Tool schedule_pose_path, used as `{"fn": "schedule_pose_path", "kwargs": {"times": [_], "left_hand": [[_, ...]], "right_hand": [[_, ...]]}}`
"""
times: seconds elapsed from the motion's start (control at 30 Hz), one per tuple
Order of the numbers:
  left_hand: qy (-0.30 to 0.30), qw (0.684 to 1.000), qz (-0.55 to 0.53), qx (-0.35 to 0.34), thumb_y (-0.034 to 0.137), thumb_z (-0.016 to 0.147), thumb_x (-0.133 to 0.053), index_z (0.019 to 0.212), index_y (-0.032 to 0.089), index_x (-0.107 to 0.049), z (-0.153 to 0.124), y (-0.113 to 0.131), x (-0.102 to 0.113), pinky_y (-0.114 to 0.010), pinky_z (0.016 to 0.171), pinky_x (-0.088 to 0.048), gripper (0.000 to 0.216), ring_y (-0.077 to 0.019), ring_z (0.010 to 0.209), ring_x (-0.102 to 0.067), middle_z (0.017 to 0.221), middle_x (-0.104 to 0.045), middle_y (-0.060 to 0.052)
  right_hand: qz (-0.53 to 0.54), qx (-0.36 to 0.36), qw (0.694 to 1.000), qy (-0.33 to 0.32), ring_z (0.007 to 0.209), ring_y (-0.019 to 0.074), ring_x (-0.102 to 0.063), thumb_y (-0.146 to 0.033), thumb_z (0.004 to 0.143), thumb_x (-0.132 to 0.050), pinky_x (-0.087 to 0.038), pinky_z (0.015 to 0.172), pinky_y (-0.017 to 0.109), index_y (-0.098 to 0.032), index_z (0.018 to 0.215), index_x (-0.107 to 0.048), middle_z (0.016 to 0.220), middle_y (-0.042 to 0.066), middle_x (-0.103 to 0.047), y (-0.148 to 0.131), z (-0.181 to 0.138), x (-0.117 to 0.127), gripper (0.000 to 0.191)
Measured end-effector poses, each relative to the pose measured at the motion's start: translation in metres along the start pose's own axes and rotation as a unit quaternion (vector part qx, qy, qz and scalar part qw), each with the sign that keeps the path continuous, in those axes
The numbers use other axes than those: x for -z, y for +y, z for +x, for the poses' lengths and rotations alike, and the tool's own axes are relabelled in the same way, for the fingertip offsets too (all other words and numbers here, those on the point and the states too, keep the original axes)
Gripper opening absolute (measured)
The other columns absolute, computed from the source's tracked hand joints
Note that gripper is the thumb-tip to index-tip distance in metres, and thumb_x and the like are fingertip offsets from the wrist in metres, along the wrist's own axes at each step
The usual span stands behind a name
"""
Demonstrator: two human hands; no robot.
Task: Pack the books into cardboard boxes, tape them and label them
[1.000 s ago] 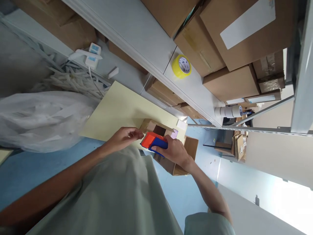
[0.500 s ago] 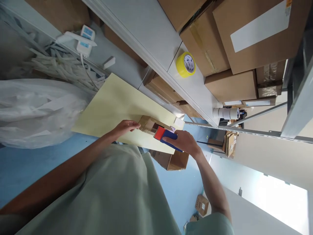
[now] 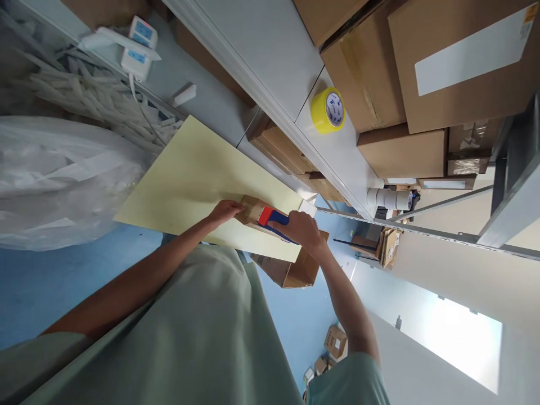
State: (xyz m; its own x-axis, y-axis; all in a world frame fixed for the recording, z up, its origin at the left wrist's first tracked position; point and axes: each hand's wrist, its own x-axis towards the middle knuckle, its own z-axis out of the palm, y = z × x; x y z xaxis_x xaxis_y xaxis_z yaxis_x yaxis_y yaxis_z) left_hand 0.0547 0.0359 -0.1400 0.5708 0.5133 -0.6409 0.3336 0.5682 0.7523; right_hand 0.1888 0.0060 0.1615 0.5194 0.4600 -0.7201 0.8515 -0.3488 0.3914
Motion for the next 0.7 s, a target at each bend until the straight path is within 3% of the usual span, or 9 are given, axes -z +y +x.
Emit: {"fn": "schedule_pose_path", "kwargs": {"times": [0.27, 0.37, 0.43, 0.53, 0.63, 0.7], "left_hand": [[0.036, 0.994, 0.095, -0.048, 0.042, 0.093, -0.064, 0.098, 0.02, -0.082, 0.003, -0.011, -0.017, -0.032, 0.084, -0.056, 0.029, -0.0267, 0.099, -0.076, 0.1, -0.083, -0.009], [0.063, 0.982, 0.16, -0.074, 0.04, 0.096, -0.061, 0.12, 0.02, -0.078, -0.002, -0.017, -0.019, -0.036, 0.094, -0.057, 0.035, -0.0288, 0.108, -0.075, 0.113, -0.081, -0.012], [0.066, 0.975, 0.204, -0.063, 0.038, 0.093, -0.065, 0.139, 0.017, -0.069, -0.006, -0.023, -0.015, -0.039, 0.098, -0.058, 0.051, -0.0314, 0.113, -0.074, 0.117, -0.078, -0.015], [0.038, 0.97, 0.229, -0.071, 0.031, 0.087, -0.07, 0.153, 0.012, -0.056, -0.017, -0.029, -0.006, -0.041, 0.101, -0.057, 0.071, -0.0314, 0.113, -0.072, 0.123, -0.073, -0.017], [-0.029, 0.965, 0.204, -0.16, 0.029, 0.081, -0.076, 0.164, 0.018, -0.045, -0.033, -0.021, -0.001, -0.04, 0.099, -0.059, 0.089, -0.0273, 0.107, -0.069, 0.131, -0.067, -0.015], [-0.068, 0.952, 0.194, -0.228, 0.036, 0.077, -0.084, 0.171, 0.024, -0.034, -0.043, -0.008, -0.004, -0.041, 0.098, -0.059, 0.108, -0.0283, 0.109, -0.067, 0.131, -0.063, -0.013]], "right_hand": [[-0.01, -0.002, 1.0, -0.004, 0.104, 0.0321, -0.078, -0.088, 0.096, -0.054, -0.052, 0.082, 0.033, -0.019, 0.106, -0.075, 0.107, 0.017, -0.081, -0.007, 0.008, -0.005, 0.073], [-0.016, 0.004, 1.0, -0.005, 0.105, 0.0319, -0.078, -0.088, 0.096, -0.054, -0.052, 0.082, 0.032, -0.018, 0.107, -0.075, 0.109, 0.017, -0.081, -0.008, 0.007, -0.005, 0.073], [-0.015, 0.01, 1.0, -0.005, 0.103, 0.0315, -0.078, -0.089, 0.096, -0.054, -0.052, 0.081, 0.032, -0.019, 0.105, -0.075, 0.107, 0.016, -0.08, -0.007, 0.006, -0.005, 0.074], [-0.009, 0.01, 1.0, 0.001, 0.099, 0.0313, -0.078, -0.09, 0.094, -0.054, -0.051, 0.078, 0.032, -0.019, 0.103, -0.075, 0.104, 0.015, -0.081, -0.006, 0.004, -0.006, 0.075], [-0.01, 0.005, 1.0, 0.0, 0.097, 0.031, -0.078, -0.09, 0.095, -0.054, -0.051, 0.077, 0.032, -0.019, 0.106, -0.075, 0.105, 0.016, -0.081, -0.006, 0.003, -0.009, 0.075], [-0.013, 0.009, 1.0, 0.002, 0.097, 0.0313, -0.078, -0.089, 0.096, -0.053, -0.052, 0.077, 0.032, -0.019, 0.106, -0.075, 0.106, 0.017, -0.081, -0.007, 0.001, -0.01, 0.074]]}}
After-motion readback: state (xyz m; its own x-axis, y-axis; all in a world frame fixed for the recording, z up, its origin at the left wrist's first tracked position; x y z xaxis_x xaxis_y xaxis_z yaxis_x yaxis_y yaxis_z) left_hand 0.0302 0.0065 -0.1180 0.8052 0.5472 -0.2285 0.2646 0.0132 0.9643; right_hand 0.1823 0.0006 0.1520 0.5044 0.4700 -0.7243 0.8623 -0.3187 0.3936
